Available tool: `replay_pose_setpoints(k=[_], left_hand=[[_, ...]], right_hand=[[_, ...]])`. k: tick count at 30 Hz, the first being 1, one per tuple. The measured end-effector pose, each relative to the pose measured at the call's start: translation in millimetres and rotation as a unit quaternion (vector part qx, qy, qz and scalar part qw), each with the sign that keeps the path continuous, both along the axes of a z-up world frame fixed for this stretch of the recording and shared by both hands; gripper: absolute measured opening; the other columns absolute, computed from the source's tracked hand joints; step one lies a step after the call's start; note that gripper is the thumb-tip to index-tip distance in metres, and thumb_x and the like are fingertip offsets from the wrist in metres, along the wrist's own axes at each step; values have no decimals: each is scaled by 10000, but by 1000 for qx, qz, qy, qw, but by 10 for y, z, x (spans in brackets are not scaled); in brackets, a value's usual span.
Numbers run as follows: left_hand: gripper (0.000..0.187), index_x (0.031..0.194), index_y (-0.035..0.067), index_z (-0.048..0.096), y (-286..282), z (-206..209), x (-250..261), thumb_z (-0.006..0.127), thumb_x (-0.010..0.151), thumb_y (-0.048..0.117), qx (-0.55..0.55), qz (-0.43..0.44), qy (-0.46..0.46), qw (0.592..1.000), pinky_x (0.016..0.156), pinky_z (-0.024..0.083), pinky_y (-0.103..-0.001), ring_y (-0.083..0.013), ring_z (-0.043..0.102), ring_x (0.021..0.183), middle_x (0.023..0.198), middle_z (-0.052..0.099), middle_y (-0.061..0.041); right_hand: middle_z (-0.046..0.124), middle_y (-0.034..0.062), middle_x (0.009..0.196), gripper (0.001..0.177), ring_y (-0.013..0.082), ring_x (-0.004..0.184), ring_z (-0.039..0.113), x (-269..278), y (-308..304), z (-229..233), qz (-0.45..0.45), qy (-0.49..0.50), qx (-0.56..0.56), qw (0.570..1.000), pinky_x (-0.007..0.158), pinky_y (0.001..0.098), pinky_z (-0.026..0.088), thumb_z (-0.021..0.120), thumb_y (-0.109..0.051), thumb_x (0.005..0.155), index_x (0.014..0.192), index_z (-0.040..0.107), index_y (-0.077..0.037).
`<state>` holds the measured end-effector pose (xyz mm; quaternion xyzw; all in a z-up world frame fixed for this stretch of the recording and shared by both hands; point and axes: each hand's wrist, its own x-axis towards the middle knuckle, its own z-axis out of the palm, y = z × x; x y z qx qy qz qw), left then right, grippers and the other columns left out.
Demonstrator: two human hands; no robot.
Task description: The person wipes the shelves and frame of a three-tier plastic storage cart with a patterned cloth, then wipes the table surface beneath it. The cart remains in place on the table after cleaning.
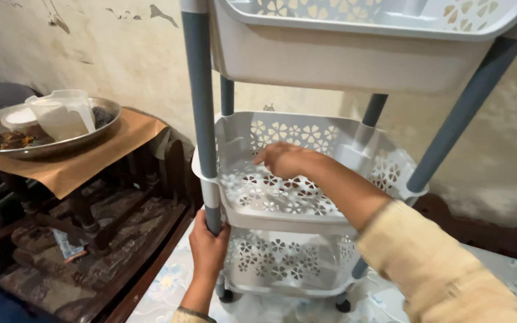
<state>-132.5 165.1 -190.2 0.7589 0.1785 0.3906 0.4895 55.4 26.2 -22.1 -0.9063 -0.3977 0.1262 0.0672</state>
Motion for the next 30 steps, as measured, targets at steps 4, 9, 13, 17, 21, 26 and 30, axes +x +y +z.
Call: replay_pose_setpoints(k=[4,9,13,17,21,26,30], left_hand=[[215,972,42,599,-20,84,-39,729,819,120,-34,-16,57,998,649,531,-404,-306,685,663,752,690,-170],[201,979,49,607,-24,141,-80,720,831,122,-65,-44,91,993,638,538,-395,-292,685,639,733,698,-166],[188,969,44,610,-27,154,-92,715,827,110,-76,-56,86,992,633,541,-390,-280,685,631,725,707,-161],[174,960,48,608,-29,145,-83,709,838,119,-73,-55,90,992,631,544,-385,-263,685,624,718,708,-148],[290,1052,39,598,-5,140,-78,743,816,124,-79,-58,93,991,670,562,-389,-270,722,698,832,729,-161],[717,1400,-16,425,-2,196,-188,777,788,106,49,-29,-92,994,1004,474,-468,-371,571,1220,1371,537,-241],[722,1477,4,368,-94,353,-290,734,868,131,154,41,-176,971,1184,358,-500,-377,431,1425,1504,432,-213]], right_hand=[[631,194,1308,678,322,1151,628,391,300,-343,101,-13,-3,995,976,426,498,611,128,720,1361,612,-93],[745,183,1162,384,293,915,765,286,297,-344,-56,45,-112,991,750,410,615,562,5,937,1286,701,-76],[719,146,1164,331,278,903,726,74,301,-219,-87,46,-103,990,732,408,589,546,-89,994,1284,703,-122],[687,100,1202,516,244,946,714,26,291,-145,-49,57,-60,995,787,387,592,514,33,895,1326,663,-208],[674,48,1170,399,225,990,698,109,250,45,-105,180,102,973,855,354,613,581,-22,870,1224,621,-202],[764,74,963,186,214,955,706,-116,-53,389,-43,-45,105,992,878,362,537,746,-244,883,943,736,-68],[783,52,857,131,177,890,764,-507,-425,527,-56,-42,140,988,874,344,573,700,-235,883,901,747,-114]])
